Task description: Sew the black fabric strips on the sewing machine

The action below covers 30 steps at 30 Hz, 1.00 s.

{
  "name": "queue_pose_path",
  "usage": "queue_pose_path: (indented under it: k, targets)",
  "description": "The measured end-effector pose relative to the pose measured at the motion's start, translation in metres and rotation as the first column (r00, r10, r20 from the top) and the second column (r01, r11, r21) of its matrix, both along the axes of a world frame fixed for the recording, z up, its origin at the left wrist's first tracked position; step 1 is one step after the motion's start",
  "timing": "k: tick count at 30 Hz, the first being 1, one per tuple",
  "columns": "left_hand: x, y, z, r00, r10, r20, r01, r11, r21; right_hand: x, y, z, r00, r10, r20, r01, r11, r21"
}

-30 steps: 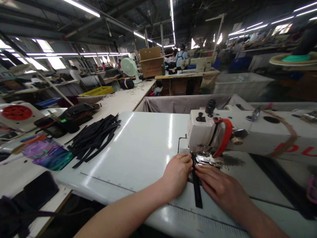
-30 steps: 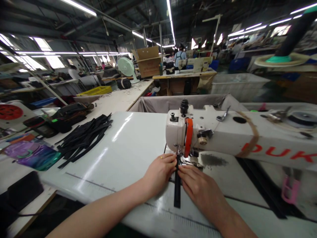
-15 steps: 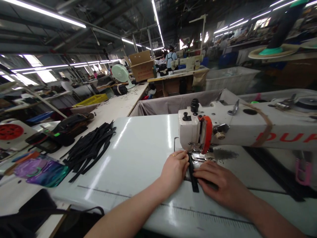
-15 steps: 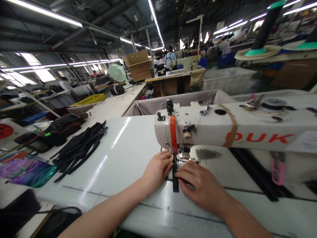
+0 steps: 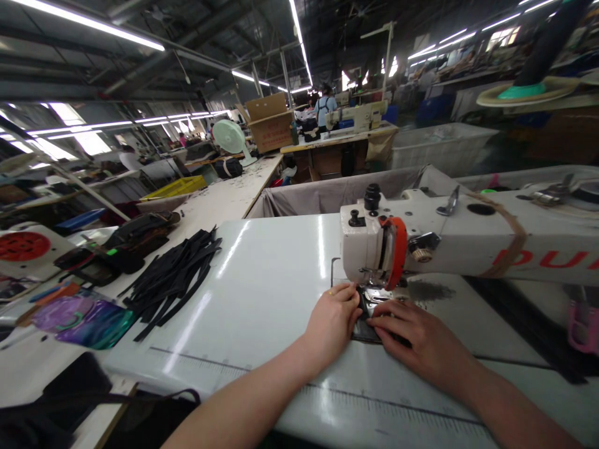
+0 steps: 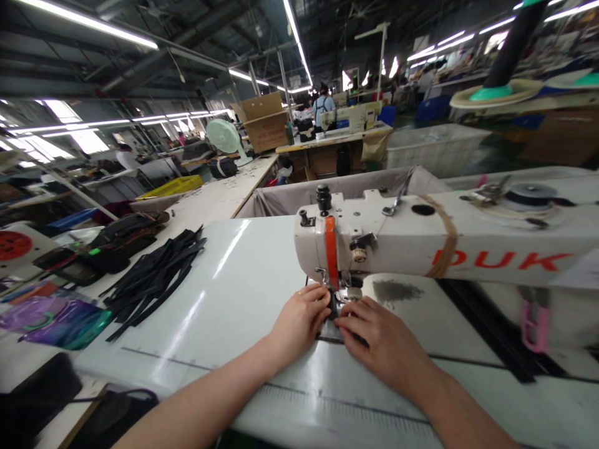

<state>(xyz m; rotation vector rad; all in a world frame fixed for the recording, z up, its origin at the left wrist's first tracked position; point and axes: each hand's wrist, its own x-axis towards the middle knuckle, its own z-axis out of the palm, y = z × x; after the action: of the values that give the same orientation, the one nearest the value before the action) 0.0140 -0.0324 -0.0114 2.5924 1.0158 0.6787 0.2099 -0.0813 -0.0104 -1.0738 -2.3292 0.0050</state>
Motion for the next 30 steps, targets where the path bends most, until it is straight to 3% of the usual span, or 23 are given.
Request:
queue_pose_path:
  k: [13,21,30]
  targets:
    - [0.003,-0.005,-0.004,1.0,0.022,-0.006,-0.021,0.998,0.06,-0.016,0.005,-0.014,0.937,-0.235,0.259,0.201,0.968,0.15]
    - [0.006,-0.007,-0.001,0.998,0.051,-0.027,-0.05,0.997,0.051,-0.014,0.003,-0.016,0.95,-0.197,0.244,0.16,0.974,0.161]
    - [0.008,-0.004,-0.001,0.995,0.067,-0.072,-0.06,0.994,0.09,-0.013,0.004,-0.015,0.965,-0.196,0.176,0.188,0.98,0.057]
